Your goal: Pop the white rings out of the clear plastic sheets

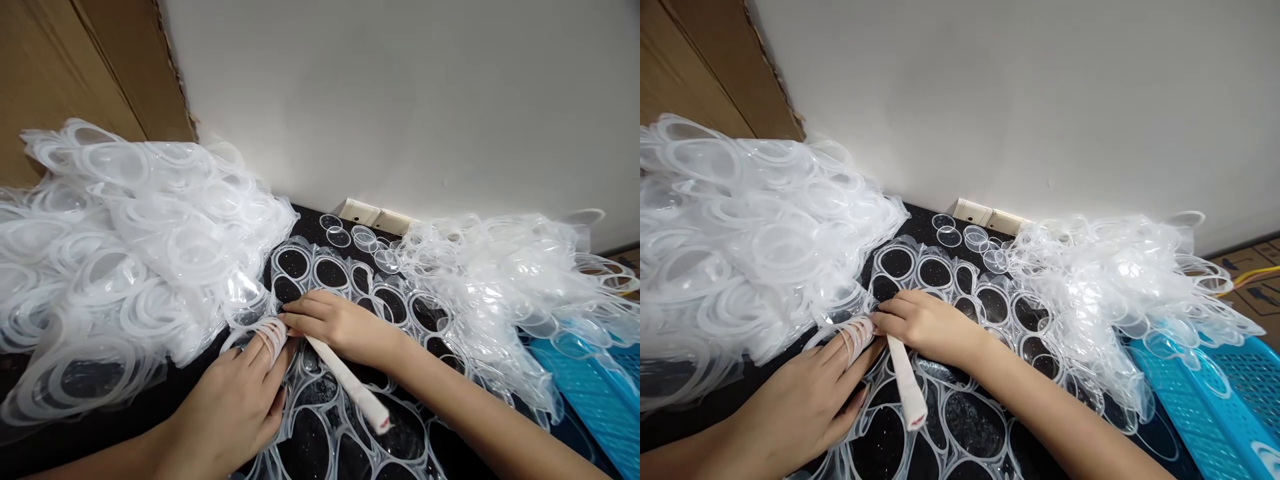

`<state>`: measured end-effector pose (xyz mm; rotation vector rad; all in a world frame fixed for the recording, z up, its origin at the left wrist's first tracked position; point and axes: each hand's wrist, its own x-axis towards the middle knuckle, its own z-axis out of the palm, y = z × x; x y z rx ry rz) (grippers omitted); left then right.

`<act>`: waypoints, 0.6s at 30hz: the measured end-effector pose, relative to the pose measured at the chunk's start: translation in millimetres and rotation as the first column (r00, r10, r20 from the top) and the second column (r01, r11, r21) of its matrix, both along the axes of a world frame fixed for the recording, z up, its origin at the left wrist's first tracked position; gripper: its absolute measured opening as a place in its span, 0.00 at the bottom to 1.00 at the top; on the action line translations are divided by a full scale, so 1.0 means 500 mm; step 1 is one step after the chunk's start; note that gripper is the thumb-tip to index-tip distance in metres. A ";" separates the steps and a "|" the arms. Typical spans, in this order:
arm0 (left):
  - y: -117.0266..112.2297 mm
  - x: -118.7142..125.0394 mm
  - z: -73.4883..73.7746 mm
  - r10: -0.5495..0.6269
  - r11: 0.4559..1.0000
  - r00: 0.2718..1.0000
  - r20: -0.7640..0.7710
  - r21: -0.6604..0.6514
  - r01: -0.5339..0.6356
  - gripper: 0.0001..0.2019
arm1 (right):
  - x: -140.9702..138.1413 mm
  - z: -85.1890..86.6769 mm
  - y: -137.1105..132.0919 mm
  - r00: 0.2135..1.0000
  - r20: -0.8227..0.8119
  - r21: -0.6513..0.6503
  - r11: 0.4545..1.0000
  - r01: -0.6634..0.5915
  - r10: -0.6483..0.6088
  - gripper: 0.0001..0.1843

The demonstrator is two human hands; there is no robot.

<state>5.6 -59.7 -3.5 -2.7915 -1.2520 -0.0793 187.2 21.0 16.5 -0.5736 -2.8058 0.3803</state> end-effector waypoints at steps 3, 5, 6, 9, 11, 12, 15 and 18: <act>-0.002 0.001 0.002 -0.018 1.000 1.000 -0.004 0.008 0.018 0.22 | 0.004 -0.013 0.024 0.993 -0.082 0.072 0.994 0.086 -0.080 0.14; -0.003 0.002 0.007 -0.028 0.999 0.999 -0.021 -0.018 0.027 0.23 | 0.018 -0.006 0.064 0.949 -0.221 0.050 0.970 0.240 -0.223 0.13; -0.004 0.003 0.009 -0.027 0.999 0.999 -0.033 -0.038 0.026 0.23 | 0.029 0.003 0.090 0.896 -0.302 0.029 0.937 0.349 -0.325 0.14; -0.004 0.004 0.010 -0.015 0.996 0.998 -0.067 -0.084 0.009 0.24 | 0.070 0.041 0.171 0.596 -0.523 -0.035 0.714 0.699 -0.609 0.15; -0.003 0.002 0.004 -0.019 0.995 0.998 -0.064 -0.097 0.013 0.23 | 0.097 0.068 0.206 0.436 -0.660 -0.081 0.635 0.768 -0.612 0.17; -0.003 0.000 -0.001 -0.025 0.995 0.999 -0.041 -0.097 0.020 0.22 | 0.108 0.080 0.211 0.406 -0.683 -0.107 0.633 0.767 -0.607 0.18; 0.007 -0.013 -0.009 -0.031 0.993 0.984 0.173 -0.107 0.050 0.20 | 0.121 0.115 0.174 0.498 -0.552 -0.226 0.695 0.683 -0.668 0.18; 0.028 -0.033 0.008 0.040 0.988 0.901 0.431 -0.152 0.029 0.23 | 0.106 0.148 0.090 0.730 -0.197 -0.452 0.721 0.525 -0.654 0.15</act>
